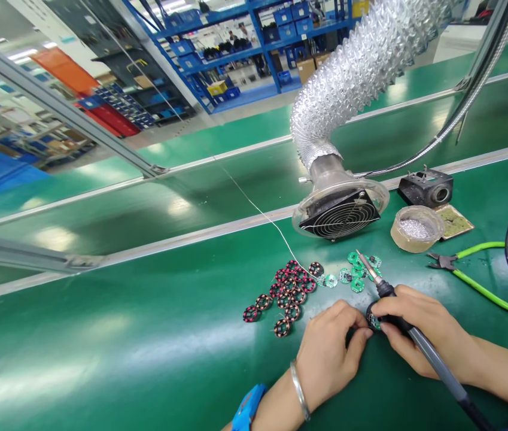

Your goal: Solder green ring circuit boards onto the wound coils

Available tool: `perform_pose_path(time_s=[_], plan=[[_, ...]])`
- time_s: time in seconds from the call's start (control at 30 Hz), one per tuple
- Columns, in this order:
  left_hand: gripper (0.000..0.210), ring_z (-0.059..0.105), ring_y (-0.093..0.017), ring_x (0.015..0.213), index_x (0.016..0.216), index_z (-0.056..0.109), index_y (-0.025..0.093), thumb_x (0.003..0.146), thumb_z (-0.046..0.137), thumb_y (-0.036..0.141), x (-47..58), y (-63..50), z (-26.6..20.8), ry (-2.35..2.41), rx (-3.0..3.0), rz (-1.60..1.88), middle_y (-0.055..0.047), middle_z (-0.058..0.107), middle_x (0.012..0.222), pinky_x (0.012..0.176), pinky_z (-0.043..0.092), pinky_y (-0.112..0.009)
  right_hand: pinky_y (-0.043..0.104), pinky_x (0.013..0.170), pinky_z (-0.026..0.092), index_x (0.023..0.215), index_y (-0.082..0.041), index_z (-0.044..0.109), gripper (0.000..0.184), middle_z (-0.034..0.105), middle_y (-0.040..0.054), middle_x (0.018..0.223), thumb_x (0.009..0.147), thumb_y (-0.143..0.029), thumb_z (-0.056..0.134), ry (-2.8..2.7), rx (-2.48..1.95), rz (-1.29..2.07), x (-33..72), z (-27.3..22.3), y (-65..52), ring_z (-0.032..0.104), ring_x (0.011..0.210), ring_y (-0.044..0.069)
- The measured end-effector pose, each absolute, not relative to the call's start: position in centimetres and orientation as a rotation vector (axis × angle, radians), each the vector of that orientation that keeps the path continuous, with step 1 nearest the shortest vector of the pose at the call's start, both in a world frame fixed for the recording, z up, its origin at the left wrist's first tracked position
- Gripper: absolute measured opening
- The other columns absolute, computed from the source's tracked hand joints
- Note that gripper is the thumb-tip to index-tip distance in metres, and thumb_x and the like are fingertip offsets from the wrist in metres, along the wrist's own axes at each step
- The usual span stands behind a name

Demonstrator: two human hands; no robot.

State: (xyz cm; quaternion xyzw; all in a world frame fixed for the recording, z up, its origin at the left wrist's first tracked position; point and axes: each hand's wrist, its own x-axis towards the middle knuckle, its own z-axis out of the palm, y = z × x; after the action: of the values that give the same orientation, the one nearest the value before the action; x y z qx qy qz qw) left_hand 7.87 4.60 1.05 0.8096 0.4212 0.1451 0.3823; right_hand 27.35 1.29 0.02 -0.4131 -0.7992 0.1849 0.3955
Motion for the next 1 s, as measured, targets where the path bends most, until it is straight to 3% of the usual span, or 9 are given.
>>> perform_pose_path(time_s=[0.2,0.33,0.6,1.0], plan=[[0.01,0.044,-0.01,0.055,0.074,0.061,0.017,0.084,0.059,0.019,8.6,4.2,1.0,1.072,1.802,0.521,0.002,0.05,0.067,0.056,0.036,-0.022,0.025,0.061,0.045,0.11,-0.02,0.053,0.029,0.062,0.0009,0.078,0.086,-0.005,0.049,-2.026,-1.029,0.464,27.5,0.1,1.5,0.052,0.067,0.014],[0.012,0.042,-0.009,0.053,0.072,0.06,0.017,0.082,0.06,0.022,9.3,4.1,0.4,1.084,1.659,0.537,0.003,0.05,0.065,0.052,0.034,-0.021,0.03,0.067,0.048,0.113,-0.021,0.053,0.035,0.067,0.0039,0.087,0.084,-0.003,0.046,-2.043,-0.93,0.422,27.7,0.0,1.6,0.059,0.073,0.015],[0.008,0.043,-0.009,0.052,0.073,0.056,0.017,0.081,0.056,0.017,9.2,4.2,0.0,1.104,1.555,0.506,0.003,0.051,0.063,0.051,0.035,-0.02,0.033,0.07,0.049,0.115,-0.021,0.053,0.038,0.065,0.0023,0.079,0.082,-0.004,0.046,-2.108,-0.907,0.342,27.7,0.0,1.4,0.061,0.072,0.016],[0.014,0.05,-0.01,0.049,0.074,0.053,0.019,0.087,0.05,0.022,8.9,3.8,0.7,1.169,1.542,0.41,0.003,0.054,0.059,0.048,0.038,-0.02,0.028,0.056,0.04,0.113,-0.019,0.053,0.035,0.052,-0.0013,0.066,0.083,-0.003,0.044,-2.074,-0.905,0.409,27.5,0.3,1.4,0.045,0.061,0.015]])
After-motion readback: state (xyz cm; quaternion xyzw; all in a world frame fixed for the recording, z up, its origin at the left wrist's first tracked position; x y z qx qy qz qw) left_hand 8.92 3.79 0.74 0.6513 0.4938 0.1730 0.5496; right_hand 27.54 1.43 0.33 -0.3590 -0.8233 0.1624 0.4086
